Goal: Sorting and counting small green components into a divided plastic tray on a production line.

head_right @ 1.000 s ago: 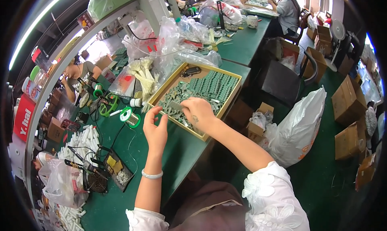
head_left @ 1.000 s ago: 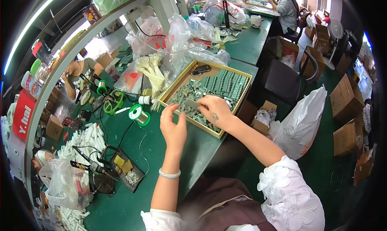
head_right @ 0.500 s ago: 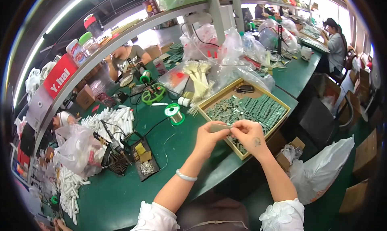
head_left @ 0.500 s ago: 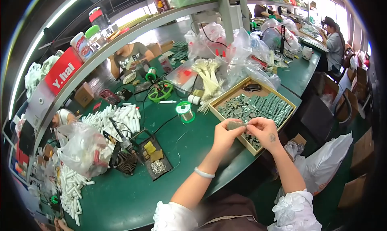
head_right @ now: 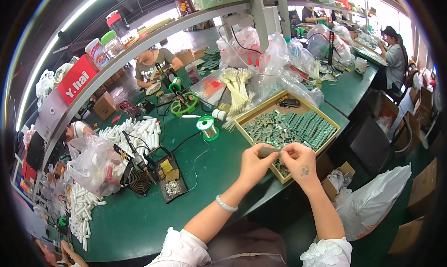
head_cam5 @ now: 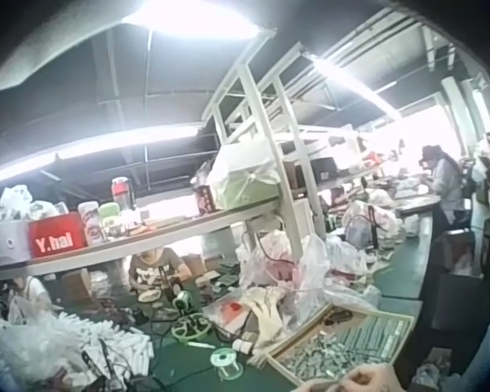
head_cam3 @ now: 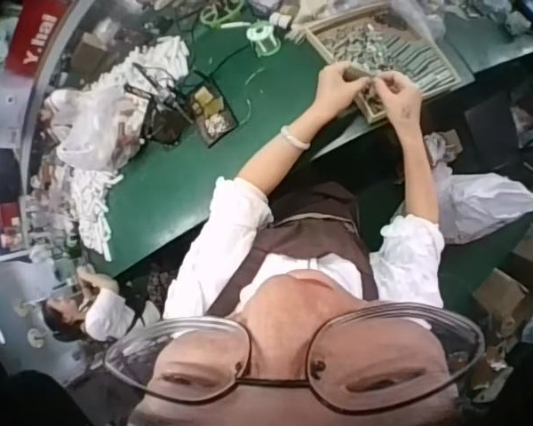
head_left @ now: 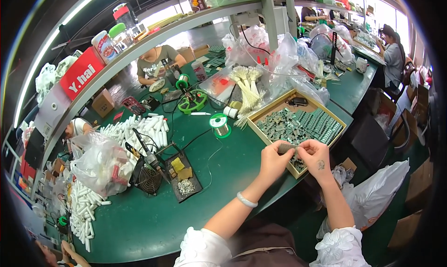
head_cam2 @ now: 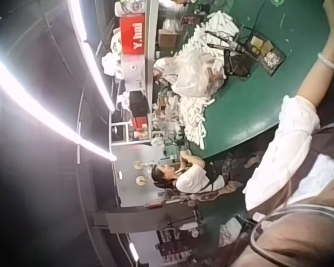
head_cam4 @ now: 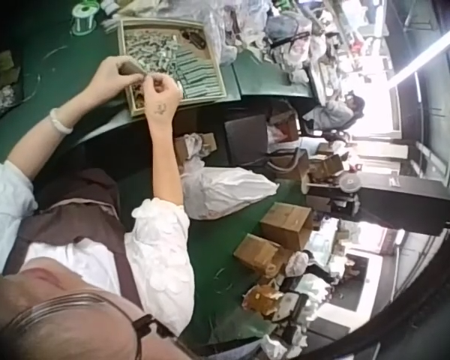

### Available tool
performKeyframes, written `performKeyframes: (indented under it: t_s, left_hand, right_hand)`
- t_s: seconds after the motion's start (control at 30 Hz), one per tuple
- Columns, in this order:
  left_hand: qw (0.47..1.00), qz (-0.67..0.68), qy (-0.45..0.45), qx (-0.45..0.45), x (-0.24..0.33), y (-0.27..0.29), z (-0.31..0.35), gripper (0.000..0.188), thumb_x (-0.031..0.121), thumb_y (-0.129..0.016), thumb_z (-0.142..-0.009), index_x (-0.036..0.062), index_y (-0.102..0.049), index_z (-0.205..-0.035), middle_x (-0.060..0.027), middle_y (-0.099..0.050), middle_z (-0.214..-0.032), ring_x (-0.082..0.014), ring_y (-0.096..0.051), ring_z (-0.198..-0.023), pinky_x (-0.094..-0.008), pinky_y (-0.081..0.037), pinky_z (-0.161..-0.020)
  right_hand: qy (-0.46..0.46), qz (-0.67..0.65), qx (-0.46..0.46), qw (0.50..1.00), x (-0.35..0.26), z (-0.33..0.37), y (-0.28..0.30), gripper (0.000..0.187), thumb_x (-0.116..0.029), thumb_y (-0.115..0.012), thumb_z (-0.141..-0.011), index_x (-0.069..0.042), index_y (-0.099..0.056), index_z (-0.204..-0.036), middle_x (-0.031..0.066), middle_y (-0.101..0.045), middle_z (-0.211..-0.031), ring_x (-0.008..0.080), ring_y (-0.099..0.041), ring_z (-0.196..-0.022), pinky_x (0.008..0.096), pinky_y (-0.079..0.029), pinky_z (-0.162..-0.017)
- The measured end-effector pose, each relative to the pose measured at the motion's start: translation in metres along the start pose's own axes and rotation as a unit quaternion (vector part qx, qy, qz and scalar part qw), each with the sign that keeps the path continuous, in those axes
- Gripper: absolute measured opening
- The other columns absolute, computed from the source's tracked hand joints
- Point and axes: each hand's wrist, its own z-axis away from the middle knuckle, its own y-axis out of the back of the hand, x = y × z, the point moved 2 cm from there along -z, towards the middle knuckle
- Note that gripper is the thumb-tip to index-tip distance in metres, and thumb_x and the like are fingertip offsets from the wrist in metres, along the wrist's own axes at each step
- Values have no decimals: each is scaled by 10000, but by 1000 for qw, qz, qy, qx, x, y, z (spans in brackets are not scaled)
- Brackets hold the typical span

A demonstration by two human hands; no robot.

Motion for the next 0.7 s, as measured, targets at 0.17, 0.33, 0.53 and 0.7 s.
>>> performKeyframes:
  t_s: [0.17,0.33,0.53,0.7]
  left_hand:
    - [988,-27,-135,65,-2,-5,-6,167,102,-690,-803,1,-650,-930,-86,-655,-722,-110,-610,-656,-272,-496,-612]
    - [998,-42,-34,11,-1,-2,1,211,141,-710,-762,-2,-657,-908,-118,-683,-761,-176,-656,-676,-308,-506,-621]
    - [995,-92,2,32,-2,0,7,186,142,-719,-769,-1,-669,-877,-60,-672,-717,-89,-614,-657,-261,-488,-598]
    - [999,-45,-19,14,-6,1,5,162,117,-698,-790,-1,-659,-894,-58,-667,-733,-84,-600,-669,-255,-480,-607]
  right_hand:
    - [153,237,42,958,-14,-4,9,121,-41,-639,-813,50,-673,-885,84,-644,-702,102,-617,-638,261,-485,-597]
    - [54,71,1,996,-12,-3,2,122,-47,-658,-808,52,-685,-874,96,-682,-752,110,-634,-656,248,-501,-621]
    - [50,85,16,995,-7,3,-11,96,-34,-651,-811,53,-674,-844,88,-674,-717,110,-628,-631,246,-501,-606]
    - [163,142,30,976,-17,-2,-11,99,-26,-649,-803,55,-668,-858,92,-662,-714,131,-616,-632,271,-498,-619]
